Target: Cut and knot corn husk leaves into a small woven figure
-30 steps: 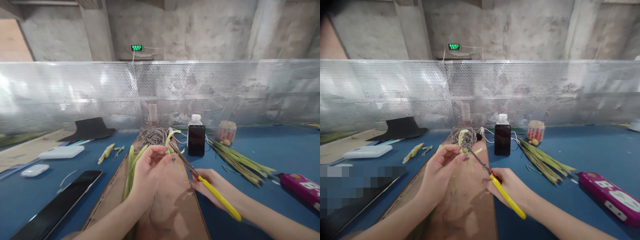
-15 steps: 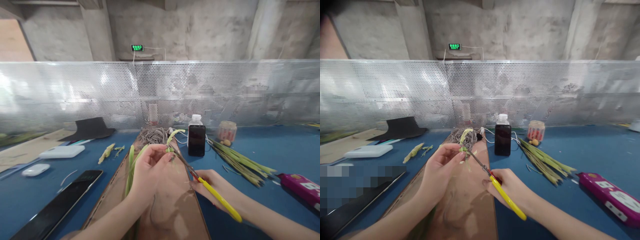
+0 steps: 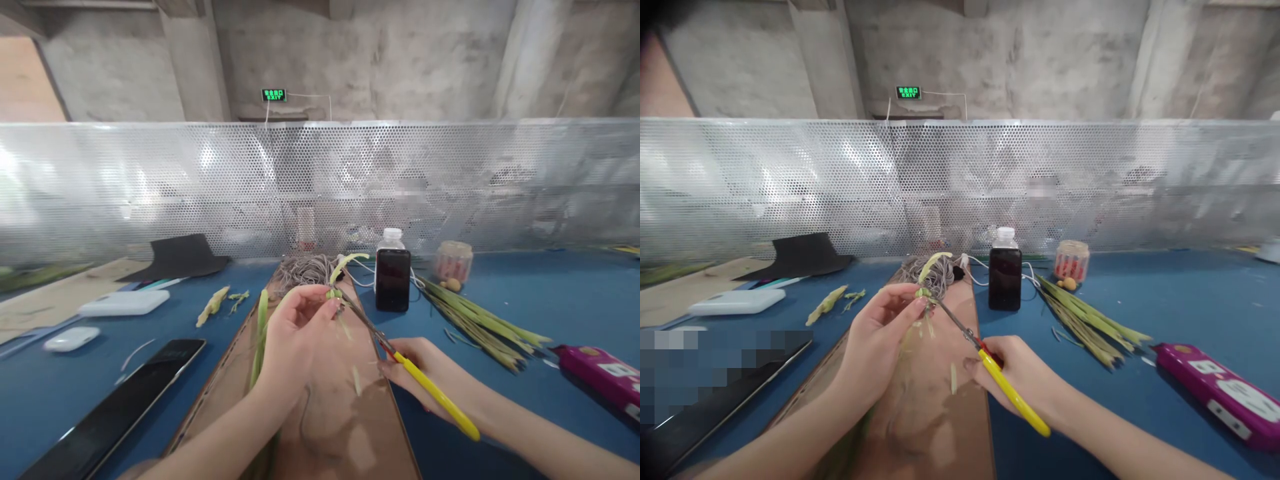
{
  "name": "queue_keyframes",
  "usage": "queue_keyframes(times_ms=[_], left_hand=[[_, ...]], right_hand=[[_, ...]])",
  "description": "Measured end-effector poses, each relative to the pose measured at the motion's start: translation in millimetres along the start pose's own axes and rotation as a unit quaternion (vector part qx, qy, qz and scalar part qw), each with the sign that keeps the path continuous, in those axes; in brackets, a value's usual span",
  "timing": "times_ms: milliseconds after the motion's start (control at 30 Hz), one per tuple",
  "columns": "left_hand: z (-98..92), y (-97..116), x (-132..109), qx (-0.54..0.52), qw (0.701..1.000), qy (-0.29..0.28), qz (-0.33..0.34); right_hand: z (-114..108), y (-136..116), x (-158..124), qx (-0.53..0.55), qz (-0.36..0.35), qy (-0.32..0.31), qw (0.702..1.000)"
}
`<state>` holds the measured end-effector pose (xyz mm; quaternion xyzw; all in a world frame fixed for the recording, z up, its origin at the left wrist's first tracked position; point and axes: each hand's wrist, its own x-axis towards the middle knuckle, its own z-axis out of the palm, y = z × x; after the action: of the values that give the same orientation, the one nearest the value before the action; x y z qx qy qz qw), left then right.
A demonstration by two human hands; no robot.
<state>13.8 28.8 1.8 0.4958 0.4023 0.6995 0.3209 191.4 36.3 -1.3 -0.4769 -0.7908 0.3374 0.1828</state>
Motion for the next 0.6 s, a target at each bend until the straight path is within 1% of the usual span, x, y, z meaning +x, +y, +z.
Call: queue_keyframes(times_ms=[133,267,333,467,600], left_hand=[[-2.3,-4,1,-0.018,1.000,-0.011,0.000],[-2.8,-9,2,-0.042,0.999,-0.023,-0.010],[-2.6,-10,2,-0.058,0.998,-0.031,-0.012],[-1.4,-10,3,-0.074,0.996,-0.050,-0.009],[-0.8,-7,1,-0.062,0.997,-0.047,-0.008]], right_hand=[[1,3,1,-0.002,-0.013,0.005,1.000],[1,9,2,-0.002,-0.059,0.015,0.998],[2,12,3,-0.005,-0.069,0.017,0.997],[2,13,4,0.001,-0.067,0.012,0.998],[2,12,5,0.006,-0.053,0.019,0.998]])
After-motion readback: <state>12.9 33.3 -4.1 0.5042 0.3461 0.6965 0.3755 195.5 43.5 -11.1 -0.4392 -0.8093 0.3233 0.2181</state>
